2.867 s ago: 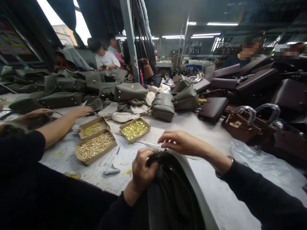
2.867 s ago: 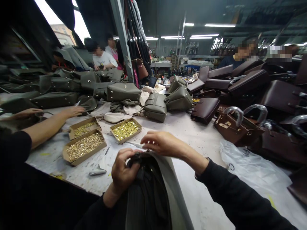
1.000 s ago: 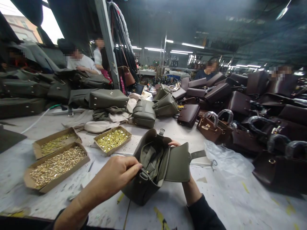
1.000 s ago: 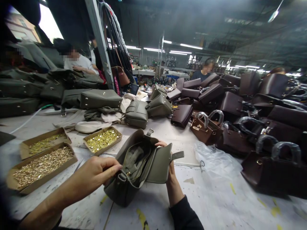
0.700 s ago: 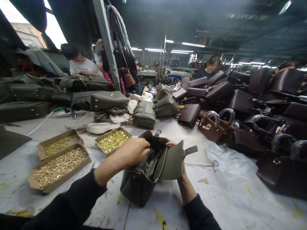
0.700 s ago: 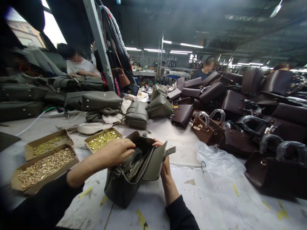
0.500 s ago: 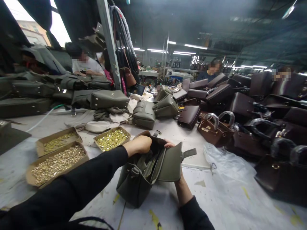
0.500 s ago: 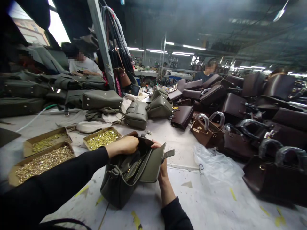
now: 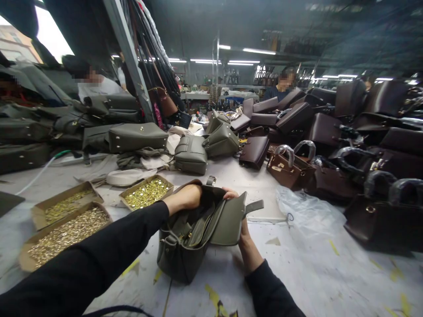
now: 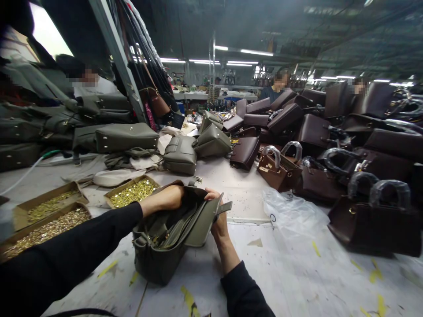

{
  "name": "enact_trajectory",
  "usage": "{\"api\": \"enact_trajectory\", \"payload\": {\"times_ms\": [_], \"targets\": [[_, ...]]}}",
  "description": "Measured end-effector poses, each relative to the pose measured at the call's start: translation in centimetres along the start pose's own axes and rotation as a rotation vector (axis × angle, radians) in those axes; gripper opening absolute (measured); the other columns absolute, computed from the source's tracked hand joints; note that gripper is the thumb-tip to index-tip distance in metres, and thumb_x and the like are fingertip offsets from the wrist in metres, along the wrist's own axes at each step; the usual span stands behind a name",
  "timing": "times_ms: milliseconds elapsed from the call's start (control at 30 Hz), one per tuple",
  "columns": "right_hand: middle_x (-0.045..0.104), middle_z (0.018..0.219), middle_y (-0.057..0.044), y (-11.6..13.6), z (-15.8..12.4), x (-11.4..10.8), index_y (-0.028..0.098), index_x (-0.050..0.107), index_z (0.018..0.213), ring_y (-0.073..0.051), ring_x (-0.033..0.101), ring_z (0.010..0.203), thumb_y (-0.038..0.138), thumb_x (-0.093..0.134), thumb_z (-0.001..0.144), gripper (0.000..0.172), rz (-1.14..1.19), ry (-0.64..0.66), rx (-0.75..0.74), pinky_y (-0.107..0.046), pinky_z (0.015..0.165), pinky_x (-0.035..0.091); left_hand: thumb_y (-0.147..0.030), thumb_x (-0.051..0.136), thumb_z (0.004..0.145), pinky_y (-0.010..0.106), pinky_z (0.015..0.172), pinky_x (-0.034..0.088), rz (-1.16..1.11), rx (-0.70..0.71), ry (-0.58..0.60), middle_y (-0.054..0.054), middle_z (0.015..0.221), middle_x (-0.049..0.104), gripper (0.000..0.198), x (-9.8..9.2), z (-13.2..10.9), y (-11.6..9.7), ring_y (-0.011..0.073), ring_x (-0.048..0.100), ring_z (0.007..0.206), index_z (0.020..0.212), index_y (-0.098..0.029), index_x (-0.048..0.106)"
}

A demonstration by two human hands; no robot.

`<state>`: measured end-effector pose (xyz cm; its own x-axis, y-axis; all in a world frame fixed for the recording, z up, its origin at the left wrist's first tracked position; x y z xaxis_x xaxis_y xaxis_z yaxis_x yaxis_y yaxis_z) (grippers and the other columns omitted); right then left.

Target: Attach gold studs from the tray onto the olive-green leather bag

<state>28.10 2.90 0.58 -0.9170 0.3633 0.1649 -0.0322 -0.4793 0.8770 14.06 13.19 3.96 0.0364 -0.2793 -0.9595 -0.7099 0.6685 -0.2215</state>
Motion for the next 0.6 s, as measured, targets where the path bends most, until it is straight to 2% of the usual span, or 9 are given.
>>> {"api": "enact_trajectory", "payload": {"times_ms": [133,233,333,433,600], "targets": [[0.066,0.125,-0.008,-1.3,0.1,-0.2,0.024,0.066,0.095,-0.029,0.058,0.121,0.041,0.059,0.089,0.019,0.022,-0.004,0.025,-0.045,0.110,0.041,-0.003,0.057,0.074,0.030,0.071,0.056,0.004,-0.017,0.056,0.013,0.091,0.078,0.032,-1.5,-2.4,-0.2,0.0275,0.075,0.086,0.098,-0.016,0.075],[0.066,0.125,-0.009,-2.1,0.0,0.2,0.023,0.065,0.098,-0.028,0.060,0.119,0.045,0.059,0.091,0.024,0.061,0.001,0.044,-0.043,0.109,0.042,0.000,0.051,0.073,0.031,0.082,0.057,0.002,0.041,0.070,0.012,0.109,0.078,0.052,-2.4,-4.4,-0.9,0.0272,0.074,0.099,0.116,-0.021,0.072],[0.067,0.126,-0.010,-2.1,-0.1,0.9,0.024,0.065,0.098,-0.028,0.062,0.117,0.049,0.060,0.090,0.027,0.097,0.025,0.061,-0.041,0.106,0.046,0.003,0.047,0.074,0.034,0.099,0.053,-0.031,0.112,0.066,0.011,0.128,0.073,0.068,-2.5,-5.9,-1.3,0.0261,0.069,0.117,0.132,-0.026,0.066],[0.069,0.123,-0.009,-1.1,-0.2,1.8,0.024,0.066,0.099,-0.028,0.062,0.118,0.048,0.060,0.089,0.026,0.114,0.062,0.075,-0.040,0.104,0.048,0.003,0.045,0.076,0.036,0.106,0.050,-0.067,0.136,0.051,0.010,0.129,0.073,0.067,-1.9,-6.6,-1.1,0.0253,0.068,0.119,0.133,-0.026,0.067],[0.072,0.112,-0.005,0.0,-0.2,2.9,0.024,0.073,0.096,-0.027,0.064,0.112,0.037,0.061,0.088,0.019,0.074,0.102,0.091,-0.041,0.105,0.047,-0.007,0.053,0.082,0.036,0.103,0.050,-0.082,0.111,0.041,0.010,0.121,0.076,0.054,-0.6,-7.0,-0.6,0.0262,0.070,0.113,0.130,-0.025,0.070]]}}
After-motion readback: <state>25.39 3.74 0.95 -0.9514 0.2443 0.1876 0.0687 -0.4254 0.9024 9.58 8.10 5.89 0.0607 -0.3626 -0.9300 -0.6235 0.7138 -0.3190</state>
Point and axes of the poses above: each hand's wrist, its own z-axis towards the middle knuckle, its own x-axis out of the palm, y = z × x, the point moved 9 cm from there along z, towards the middle knuckle
